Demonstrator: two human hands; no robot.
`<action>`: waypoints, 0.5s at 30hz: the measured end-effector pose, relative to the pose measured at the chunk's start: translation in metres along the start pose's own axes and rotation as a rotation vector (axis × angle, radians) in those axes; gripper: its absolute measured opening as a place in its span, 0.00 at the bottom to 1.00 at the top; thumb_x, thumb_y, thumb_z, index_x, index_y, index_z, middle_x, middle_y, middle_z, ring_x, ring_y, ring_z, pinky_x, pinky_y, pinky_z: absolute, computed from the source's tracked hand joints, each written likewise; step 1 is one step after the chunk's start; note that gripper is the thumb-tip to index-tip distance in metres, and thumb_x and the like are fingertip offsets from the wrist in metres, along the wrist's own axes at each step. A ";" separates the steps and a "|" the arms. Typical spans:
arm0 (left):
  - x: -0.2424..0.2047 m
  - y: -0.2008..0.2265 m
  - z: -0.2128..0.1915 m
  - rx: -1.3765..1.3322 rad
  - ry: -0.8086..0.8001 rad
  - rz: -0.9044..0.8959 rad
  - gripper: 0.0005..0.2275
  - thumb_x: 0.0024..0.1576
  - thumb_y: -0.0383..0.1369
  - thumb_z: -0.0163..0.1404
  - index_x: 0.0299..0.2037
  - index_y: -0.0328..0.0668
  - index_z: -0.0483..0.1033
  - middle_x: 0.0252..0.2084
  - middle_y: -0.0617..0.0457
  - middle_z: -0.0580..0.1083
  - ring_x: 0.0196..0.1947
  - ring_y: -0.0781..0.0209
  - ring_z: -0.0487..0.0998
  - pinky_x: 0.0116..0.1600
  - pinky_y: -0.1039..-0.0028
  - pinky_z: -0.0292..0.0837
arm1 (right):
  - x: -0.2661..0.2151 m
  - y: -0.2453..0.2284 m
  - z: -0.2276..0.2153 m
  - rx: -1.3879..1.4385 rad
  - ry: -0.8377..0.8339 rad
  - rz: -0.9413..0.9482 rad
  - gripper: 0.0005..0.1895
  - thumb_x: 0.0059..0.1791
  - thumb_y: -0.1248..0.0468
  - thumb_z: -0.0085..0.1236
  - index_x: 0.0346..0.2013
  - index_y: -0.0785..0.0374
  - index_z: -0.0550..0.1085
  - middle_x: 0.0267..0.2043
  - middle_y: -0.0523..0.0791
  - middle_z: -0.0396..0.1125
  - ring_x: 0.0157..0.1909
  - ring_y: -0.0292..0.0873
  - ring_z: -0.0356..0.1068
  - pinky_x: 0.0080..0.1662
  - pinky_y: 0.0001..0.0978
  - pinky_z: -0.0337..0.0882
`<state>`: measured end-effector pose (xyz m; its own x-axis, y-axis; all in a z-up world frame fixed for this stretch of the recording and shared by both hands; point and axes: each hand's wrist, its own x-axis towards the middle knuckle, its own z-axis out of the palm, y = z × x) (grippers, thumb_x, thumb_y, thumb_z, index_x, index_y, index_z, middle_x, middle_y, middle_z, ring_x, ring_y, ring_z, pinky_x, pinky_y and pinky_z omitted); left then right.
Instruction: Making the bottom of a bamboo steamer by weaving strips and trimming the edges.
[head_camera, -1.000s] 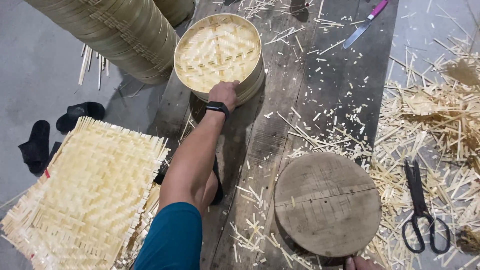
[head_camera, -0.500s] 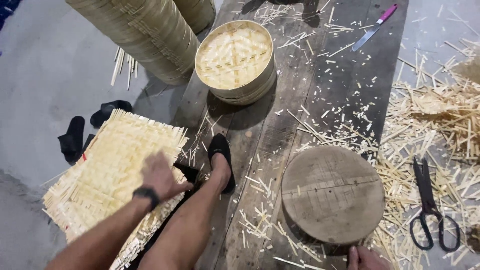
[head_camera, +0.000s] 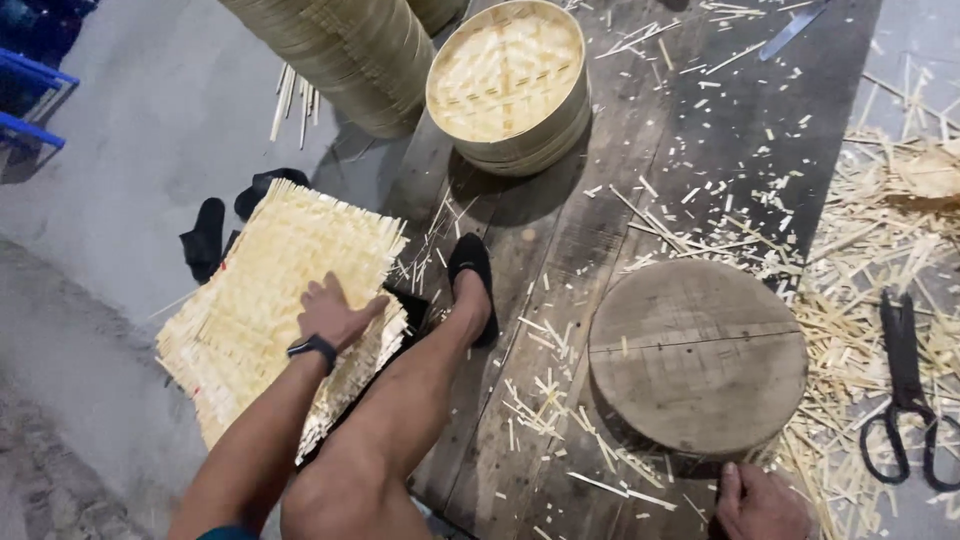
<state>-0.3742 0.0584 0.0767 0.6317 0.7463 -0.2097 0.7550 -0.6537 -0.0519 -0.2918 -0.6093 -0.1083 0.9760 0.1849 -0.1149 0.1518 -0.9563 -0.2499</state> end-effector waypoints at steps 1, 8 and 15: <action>-0.005 0.018 -0.011 0.004 0.012 -0.026 0.51 0.47 0.66 0.55 0.70 0.31 0.52 0.70 0.21 0.56 0.68 0.21 0.56 0.61 0.45 0.58 | 0.000 0.003 0.003 0.002 -0.002 0.009 0.16 0.50 0.48 0.54 0.30 0.55 0.77 0.29 0.55 0.69 0.31 0.60 0.72 0.39 0.54 0.72; 0.005 0.008 -0.016 0.035 -0.097 0.098 0.29 0.64 0.56 0.40 0.59 0.35 0.68 0.55 0.25 0.73 0.49 0.31 0.78 0.54 0.47 0.74 | -0.006 -0.013 -0.017 0.008 0.067 0.030 0.17 0.50 0.47 0.55 0.30 0.56 0.76 0.31 0.54 0.68 0.32 0.60 0.71 0.38 0.53 0.70; 0.064 -0.107 -0.054 -0.036 0.563 -0.008 0.17 0.69 0.40 0.45 0.36 0.33 0.79 0.31 0.36 0.75 0.30 0.42 0.78 0.37 0.55 0.72 | -0.004 -0.020 -0.042 0.136 0.073 -0.014 0.17 0.51 0.51 0.54 0.26 0.58 0.74 0.27 0.53 0.68 0.34 0.60 0.70 0.41 0.55 0.70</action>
<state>-0.4052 0.1834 0.1219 0.6148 0.7097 0.3441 0.7596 -0.6502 -0.0161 -0.2918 -0.6000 -0.0628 0.9834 0.1768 -0.0415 0.1482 -0.9133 -0.3794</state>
